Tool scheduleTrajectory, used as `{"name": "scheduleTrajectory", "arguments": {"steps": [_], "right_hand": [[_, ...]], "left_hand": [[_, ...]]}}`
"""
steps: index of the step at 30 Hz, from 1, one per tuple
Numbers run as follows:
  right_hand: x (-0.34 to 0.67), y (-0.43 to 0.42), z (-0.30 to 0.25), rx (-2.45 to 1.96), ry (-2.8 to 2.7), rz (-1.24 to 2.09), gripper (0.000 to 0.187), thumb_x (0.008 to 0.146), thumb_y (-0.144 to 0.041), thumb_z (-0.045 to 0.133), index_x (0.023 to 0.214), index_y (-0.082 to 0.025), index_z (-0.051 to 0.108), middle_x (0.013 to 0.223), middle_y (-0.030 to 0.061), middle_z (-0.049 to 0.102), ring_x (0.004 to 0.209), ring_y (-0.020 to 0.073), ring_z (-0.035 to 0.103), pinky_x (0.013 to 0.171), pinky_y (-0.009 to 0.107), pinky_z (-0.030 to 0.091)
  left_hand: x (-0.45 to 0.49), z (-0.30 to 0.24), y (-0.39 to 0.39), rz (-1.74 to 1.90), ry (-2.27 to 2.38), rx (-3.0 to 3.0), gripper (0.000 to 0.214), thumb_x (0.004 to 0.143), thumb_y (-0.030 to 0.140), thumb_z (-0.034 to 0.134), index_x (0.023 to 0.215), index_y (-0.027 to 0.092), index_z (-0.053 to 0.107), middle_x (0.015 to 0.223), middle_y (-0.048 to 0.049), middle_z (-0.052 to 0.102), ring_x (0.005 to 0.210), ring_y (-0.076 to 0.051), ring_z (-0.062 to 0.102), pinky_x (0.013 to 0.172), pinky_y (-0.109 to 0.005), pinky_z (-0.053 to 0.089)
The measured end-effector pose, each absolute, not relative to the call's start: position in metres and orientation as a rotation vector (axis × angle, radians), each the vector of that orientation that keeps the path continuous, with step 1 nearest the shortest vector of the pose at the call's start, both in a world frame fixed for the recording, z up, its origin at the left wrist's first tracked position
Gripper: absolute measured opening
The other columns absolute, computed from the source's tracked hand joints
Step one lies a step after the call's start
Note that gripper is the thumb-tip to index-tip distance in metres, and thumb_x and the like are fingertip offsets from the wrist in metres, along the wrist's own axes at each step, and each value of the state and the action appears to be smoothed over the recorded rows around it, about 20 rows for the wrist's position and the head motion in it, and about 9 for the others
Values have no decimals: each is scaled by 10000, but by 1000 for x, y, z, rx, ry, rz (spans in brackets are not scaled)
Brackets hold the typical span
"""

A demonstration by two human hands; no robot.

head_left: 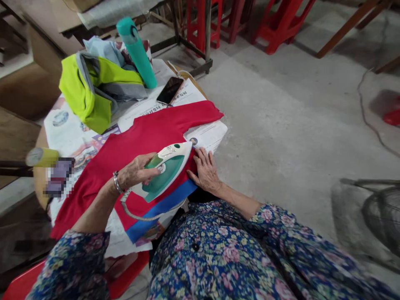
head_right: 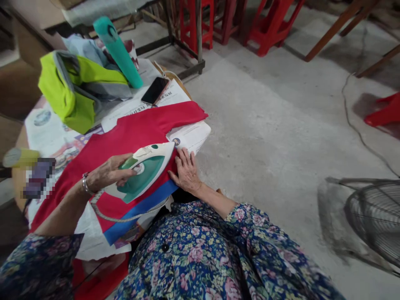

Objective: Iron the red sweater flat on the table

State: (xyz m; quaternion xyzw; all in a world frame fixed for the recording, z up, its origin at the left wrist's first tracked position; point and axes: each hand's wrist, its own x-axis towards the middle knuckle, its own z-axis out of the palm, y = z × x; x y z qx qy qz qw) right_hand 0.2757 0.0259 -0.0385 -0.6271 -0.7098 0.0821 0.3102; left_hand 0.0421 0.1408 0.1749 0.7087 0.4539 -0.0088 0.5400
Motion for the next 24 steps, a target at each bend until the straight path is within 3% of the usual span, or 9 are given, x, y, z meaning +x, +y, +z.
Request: {"name": "scheduleTrajectory", "arguments": {"steps": [6,12,17,24], "right_hand": [[275,25,-31,-1699,-1925,182,513,1139,-394,538,1515,-84,697,1805,283,534,1757,415,403,1449,730,264],[275,24,-33,-1705,-1908,192,507,1105,-202,454,1541,-84,684,1822,273,517,1780,410,354,1433,780,235],[276,24,-33,-1729,-1911,168,533,1072,-151,447,1541,-67,684,1789,285,552,1754,410,406,1422,771,269],[277,24,-30,-1753,-1941,142,536,1082,-161,448,1546,-75,701,1790,267,559,1745,409,422,1418,757,291]], "left_hand": [[36,174,134,-34,1132,1623,313,745,476,773,852,272,563,497,85,539,404,-134,507,435,-225,430],[12,178,120,-138,1071,1539,339,739,460,819,977,255,692,552,86,599,400,-124,521,418,-207,403],[-2,184,116,-206,1034,1483,382,724,394,860,1054,224,768,534,81,608,392,-120,503,390,-204,364],[6,179,121,-21,1124,1504,309,691,446,887,813,253,678,521,62,602,370,-133,509,378,-229,390]]}}
